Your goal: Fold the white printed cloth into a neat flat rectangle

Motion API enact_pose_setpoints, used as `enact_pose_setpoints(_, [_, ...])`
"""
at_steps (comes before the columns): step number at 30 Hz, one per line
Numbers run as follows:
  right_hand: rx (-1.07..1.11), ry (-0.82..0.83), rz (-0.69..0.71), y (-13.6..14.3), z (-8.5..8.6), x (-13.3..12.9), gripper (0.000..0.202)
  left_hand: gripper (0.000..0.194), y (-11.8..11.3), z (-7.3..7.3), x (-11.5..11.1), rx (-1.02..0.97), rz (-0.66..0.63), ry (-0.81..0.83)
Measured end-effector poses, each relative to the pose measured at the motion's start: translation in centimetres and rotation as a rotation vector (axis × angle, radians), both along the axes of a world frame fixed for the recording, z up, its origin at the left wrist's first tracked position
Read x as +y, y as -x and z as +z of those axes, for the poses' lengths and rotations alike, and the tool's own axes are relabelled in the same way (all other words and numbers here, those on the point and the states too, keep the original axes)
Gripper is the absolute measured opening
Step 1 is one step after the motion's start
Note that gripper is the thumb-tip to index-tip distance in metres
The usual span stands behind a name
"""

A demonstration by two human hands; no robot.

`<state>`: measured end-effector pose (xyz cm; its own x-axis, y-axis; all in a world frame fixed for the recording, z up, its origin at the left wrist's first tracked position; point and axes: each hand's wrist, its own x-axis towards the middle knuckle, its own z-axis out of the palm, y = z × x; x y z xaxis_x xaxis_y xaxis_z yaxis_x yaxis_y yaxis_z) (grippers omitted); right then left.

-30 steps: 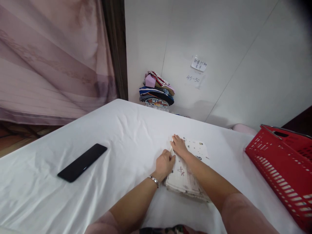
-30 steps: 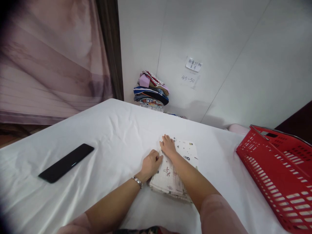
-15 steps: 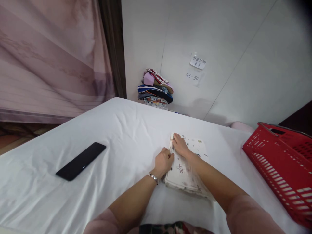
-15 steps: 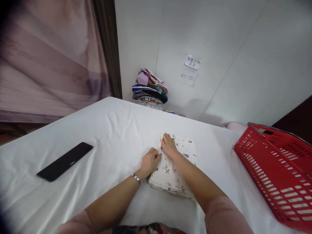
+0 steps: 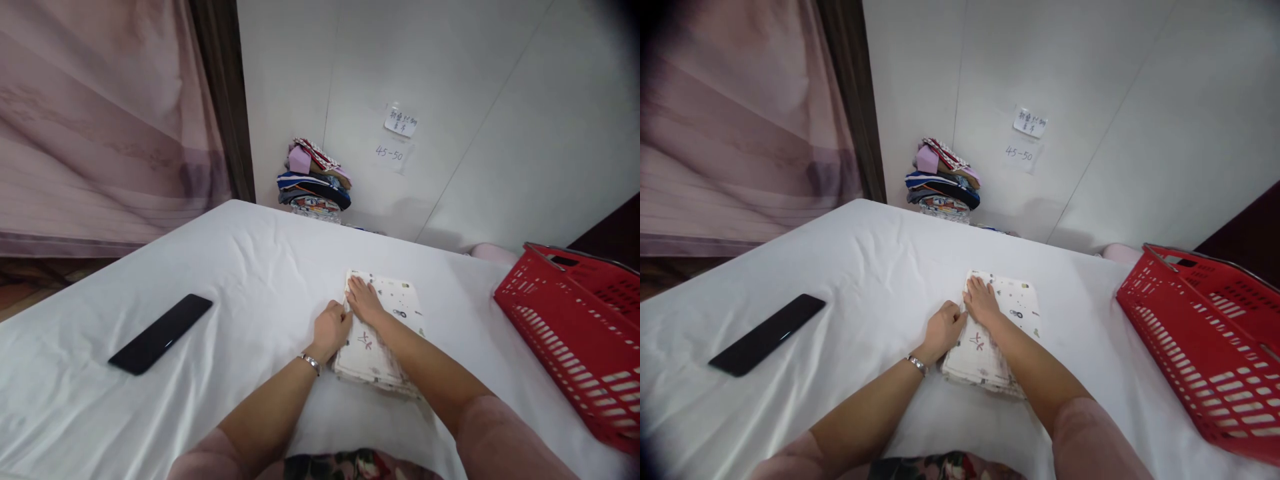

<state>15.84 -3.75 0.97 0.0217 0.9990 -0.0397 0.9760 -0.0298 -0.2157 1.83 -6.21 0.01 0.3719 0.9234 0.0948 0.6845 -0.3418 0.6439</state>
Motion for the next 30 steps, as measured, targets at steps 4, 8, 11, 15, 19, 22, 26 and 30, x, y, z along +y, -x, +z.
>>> enact_pose_setpoints(4, [0.097, 0.04, -0.012, 0.2, 0.5, -1.1, 0.048, 0.025, 0.0, -0.2, 0.1, 0.015, -0.002, -0.016])
enact_pose_setpoints(8, [0.22, 0.003, 0.015, 0.6, 0.4, -3.1, 0.046, 0.029, -0.1, -0.4, 0.1, 0.015, -0.001, -0.047])
enact_pose_setpoints(11, [0.291, 0.017, 0.013, 1.0, 0.3, -4.8, 0.045, 0.025, 0.0, -0.4, 0.1, 0.012, 0.012, -0.05])
enact_pose_setpoints(15, [0.346, 0.04, 0.032, 1.6, 0.9, -7.3, 0.046, 0.013, 0.4, -0.3, -0.2, -0.046, 0.049, -0.018])
enact_pose_setpoints(19, [0.365, 0.021, 0.119, 2.3, 1.6, -10.3, 0.046, 0.01, 0.8, 0.0, -0.2, -0.074, 0.07, 0.051])
enact_pose_setpoints(22, [0.343, 0.056, 0.18, 2.8, 1.9, -13.0, 0.054, 0.006, 0.9, 0.1, -0.2, -0.091, 0.063, 0.075])
enact_pose_setpoints(26, [0.28, 0.076, 0.284, 3.2, 2.0, -16.7, 0.055, 0.005, 0.8, 0.0, -0.2, -0.108, 0.061, 0.081])
enact_pose_setpoints(30, [0.317, 0.058, 0.312, 2.3, 2.2, -19.6, 0.056, 0.007, 0.8, 0.0, -0.2, -0.105, 0.059, 0.091])
